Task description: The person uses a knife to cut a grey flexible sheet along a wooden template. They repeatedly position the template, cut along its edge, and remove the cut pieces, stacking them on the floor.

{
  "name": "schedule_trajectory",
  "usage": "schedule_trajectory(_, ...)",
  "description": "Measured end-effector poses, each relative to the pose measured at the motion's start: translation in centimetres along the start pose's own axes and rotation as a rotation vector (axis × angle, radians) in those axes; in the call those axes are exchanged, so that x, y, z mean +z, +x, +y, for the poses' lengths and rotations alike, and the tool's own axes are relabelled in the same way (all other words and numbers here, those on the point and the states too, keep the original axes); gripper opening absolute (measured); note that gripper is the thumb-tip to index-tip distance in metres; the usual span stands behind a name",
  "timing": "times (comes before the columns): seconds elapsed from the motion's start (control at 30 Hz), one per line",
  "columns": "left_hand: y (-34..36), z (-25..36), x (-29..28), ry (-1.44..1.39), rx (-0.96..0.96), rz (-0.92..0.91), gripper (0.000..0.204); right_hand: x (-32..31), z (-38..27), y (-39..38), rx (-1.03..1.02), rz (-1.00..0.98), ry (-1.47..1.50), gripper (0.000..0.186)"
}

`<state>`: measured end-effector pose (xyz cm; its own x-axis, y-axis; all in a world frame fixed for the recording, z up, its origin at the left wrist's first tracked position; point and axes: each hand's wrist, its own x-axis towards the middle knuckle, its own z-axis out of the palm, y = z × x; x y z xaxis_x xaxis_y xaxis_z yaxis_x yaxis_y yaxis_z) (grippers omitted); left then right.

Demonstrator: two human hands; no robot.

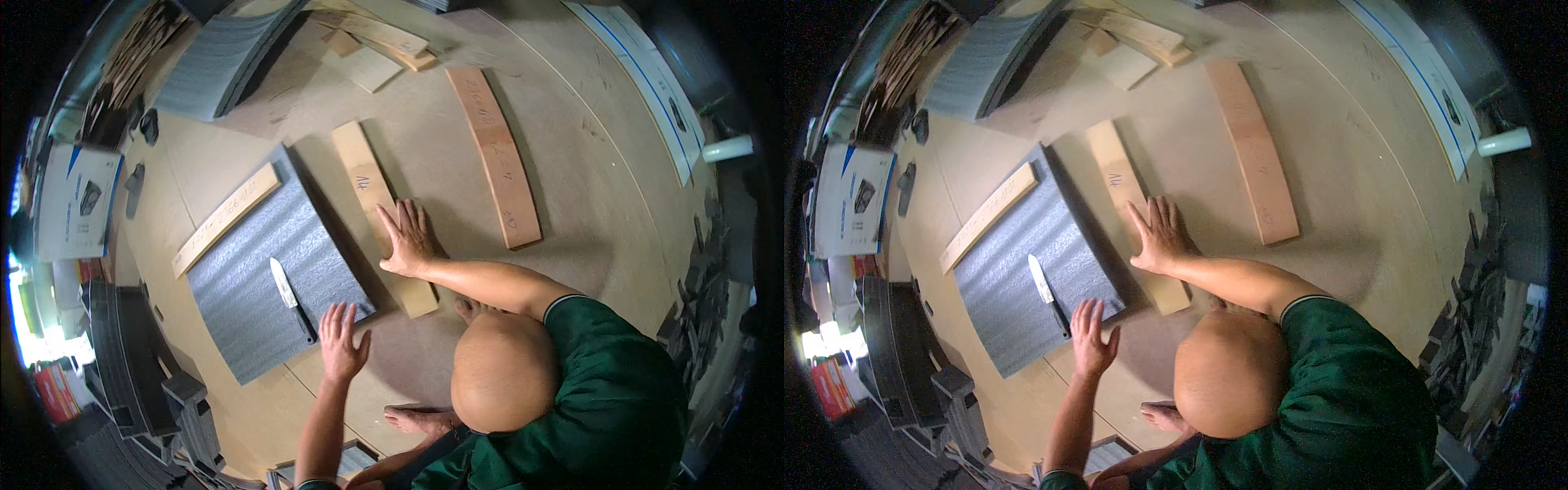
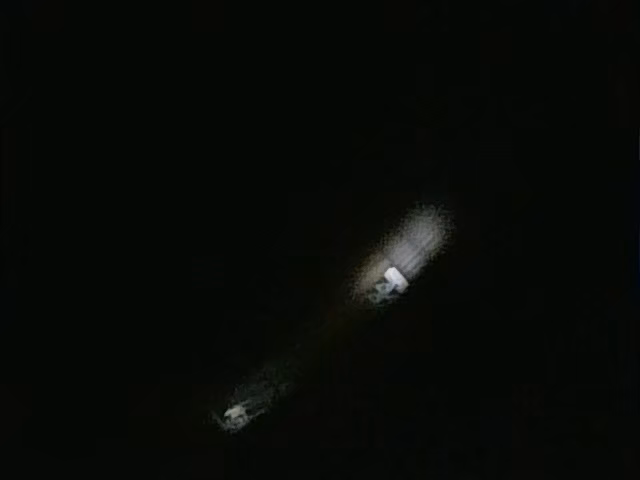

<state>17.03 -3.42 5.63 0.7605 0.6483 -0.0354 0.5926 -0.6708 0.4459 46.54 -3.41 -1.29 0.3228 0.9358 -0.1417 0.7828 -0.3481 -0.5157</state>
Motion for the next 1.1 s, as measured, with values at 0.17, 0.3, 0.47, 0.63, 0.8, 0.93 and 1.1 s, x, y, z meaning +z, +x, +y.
schedule_trajectory(0.17, 5.1, 6.3, 5.3, -0.245, -0.082, 0.231, 0.063, -1.7, 3.5, -0.4, -0.069, 0.004, 0.247, 0.125)
schedule_trajectory(0.3, 5.8, 9.1, 7.1, -0.349, -0.027, 0.201, 0.058, -6.3, 7.7, -1.7, -0.061, -0.194, 1.494, 0.114)
schedule_trajectory(0.47, 6.2, 8.9, 7.6, -0.327, 0.001, 0.129, 0.052, -11.7, 12.5, -1.8, -0.029, -0.683, 2.462, 0.102)
schedule_trajectory(0.63, 6.9, 9.0, 7.6, -0.302, 0.064, 0.076, 0.046, -13.0, 15.1, -1.5, -0.193, -0.279, 2.051, 0.097)
schedule_trajectory(0.8, 6.8, 9.4, 7.0, -0.351, 0.066, 0.116, 0.038, -15.6, 16.1, 0.0, 0.006, 0.353, 0.637, 0.088)
schedule_trajectory(0.93, 6.1, 9.8, 6.9, -0.337, 0.069, 0.067, 0.033, -17.6, 17.0, -0.1, 0.406, 0.157, 0.067, 0.089)
schedule_trajectory(1.1, 5.3, 10.0, 7.6, -0.326, 0.073, 0.047, 0.033, -14.5, 18.8, -0.5, 0.526, 0.215, -0.14, 0.107)
